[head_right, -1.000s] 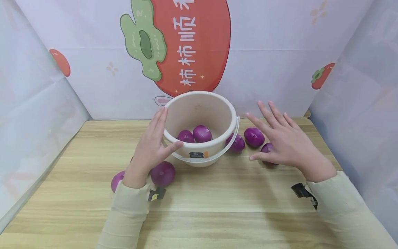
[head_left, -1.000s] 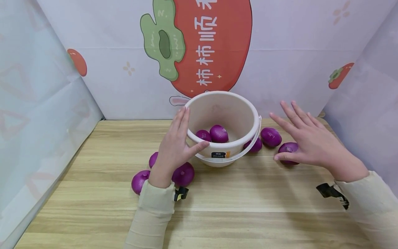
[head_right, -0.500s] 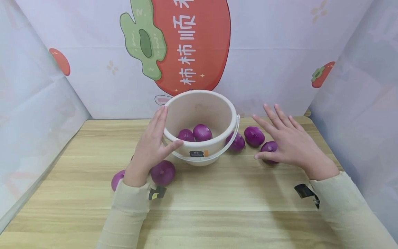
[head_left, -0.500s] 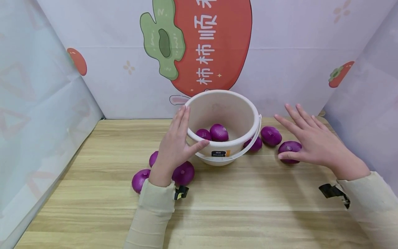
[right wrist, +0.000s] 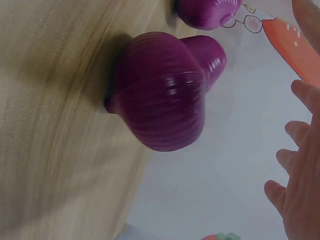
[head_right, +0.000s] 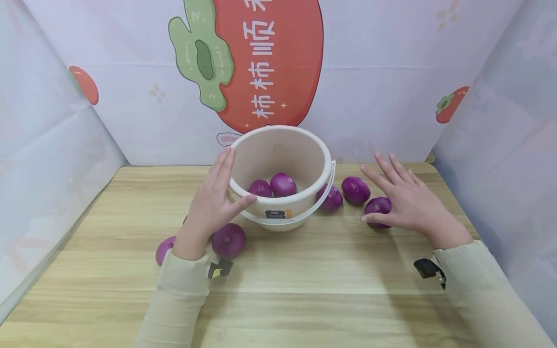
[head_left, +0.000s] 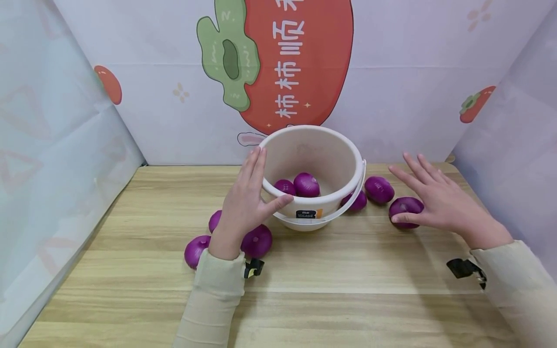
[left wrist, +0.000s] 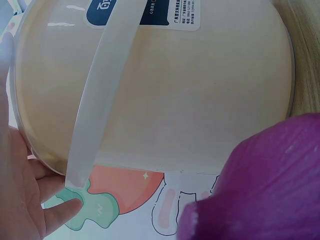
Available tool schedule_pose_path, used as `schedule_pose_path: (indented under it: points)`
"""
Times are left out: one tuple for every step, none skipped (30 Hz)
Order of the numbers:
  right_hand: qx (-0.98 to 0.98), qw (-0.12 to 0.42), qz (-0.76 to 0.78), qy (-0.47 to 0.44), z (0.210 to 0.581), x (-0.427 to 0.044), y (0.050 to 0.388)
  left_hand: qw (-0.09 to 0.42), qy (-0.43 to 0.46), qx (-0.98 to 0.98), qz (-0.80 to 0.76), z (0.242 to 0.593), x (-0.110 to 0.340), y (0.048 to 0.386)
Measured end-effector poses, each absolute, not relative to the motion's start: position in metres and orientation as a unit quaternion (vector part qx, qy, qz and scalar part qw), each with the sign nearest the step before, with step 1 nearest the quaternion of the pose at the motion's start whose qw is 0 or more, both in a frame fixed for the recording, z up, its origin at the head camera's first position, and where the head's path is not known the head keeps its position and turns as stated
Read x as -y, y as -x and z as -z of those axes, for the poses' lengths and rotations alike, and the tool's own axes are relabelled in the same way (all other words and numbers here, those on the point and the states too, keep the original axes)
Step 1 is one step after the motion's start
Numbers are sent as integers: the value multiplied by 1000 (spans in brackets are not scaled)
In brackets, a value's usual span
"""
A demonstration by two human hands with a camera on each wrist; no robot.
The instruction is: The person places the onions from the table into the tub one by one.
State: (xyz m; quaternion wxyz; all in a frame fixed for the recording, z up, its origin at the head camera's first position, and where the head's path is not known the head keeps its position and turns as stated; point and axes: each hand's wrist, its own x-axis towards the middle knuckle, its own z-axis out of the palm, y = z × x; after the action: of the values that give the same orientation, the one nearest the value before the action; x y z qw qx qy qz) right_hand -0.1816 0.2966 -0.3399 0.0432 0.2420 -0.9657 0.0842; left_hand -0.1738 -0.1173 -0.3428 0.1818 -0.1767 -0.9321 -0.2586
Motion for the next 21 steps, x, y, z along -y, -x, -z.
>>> schedule_pose_path:
  points:
    - [967, 39, -84, -239, 341, -297, 182, 181, 176, 933, 257, 343, 117, 174]
    - [967, 36, -82, -237, 343, -298, 183, 181, 176, 932, 258, 343, 118, 174]
    - [968, 32, -80, -234, 344, -299, 183, 181, 175, 933, 258, 343, 118, 174]
    - [970, 28, -78, -230, 346, -299, 184, 181, 176, 933, 259, 343, 118, 174]
    - [970, 25, -75, -229, 347, -300, 184, 181, 176, 932, 259, 342, 118, 174]
    - [971, 22, -73, -228, 348, -300, 184, 181, 176, 933, 258, 342, 118, 174]
    - [971, 20, -71, -226, 349, -300, 184, 181, 176, 933, 257, 342, 118, 173]
    - [972, 17, -69, -223, 350, -300, 185, 182, 177, 932, 257, 342, 118, 173]
    - [973, 14, -67, -220, 351, -300, 185, 183, 178, 932, 257, 342, 117, 173]
    - [974, 11, -65, -218, 351, -301, 185, 184, 179, 932, 257, 342, 117, 173]
    - [974, 10, -61, -217, 352, -301, 185, 185, 179, 932, 256, 342, 117, 174]
    - [975, 8, -59, -213, 353, -301, 186, 185, 180, 932, 256, 342, 117, 173]
    - [976, 6, -57, -210, 354, -301, 186, 186, 181, 931, 255, 343, 118, 174]
    - [976, 5, -55, -209, 355, -301, 186, 186, 181, 931, 255, 343, 117, 174]
    - [976, 4, -55, -208, 356, -301, 187, 185, 182, 932, 255, 343, 117, 174]
    - [977, 4, -54, -208, 356, -301, 187, 184, 182, 932, 255, 343, 117, 174]
    - [977, 4, -56, -207, 357, -301, 187, 183, 181, 932, 255, 342, 117, 173]
    - [977, 3, -58, -207, 358, -301, 187, 182, 181, 932, 255, 342, 117, 173]
    - [976, 3, -59, -207, 358, -301, 187, 182, 180, 933, 254, 342, 118, 173]
    - [976, 3, -62, -208, 359, -302, 187, 182, 179, 933, 254, 342, 118, 173]
    - [976, 3, -64, -209, 359, -302, 188, 182, 179, 933, 253, 342, 118, 173]
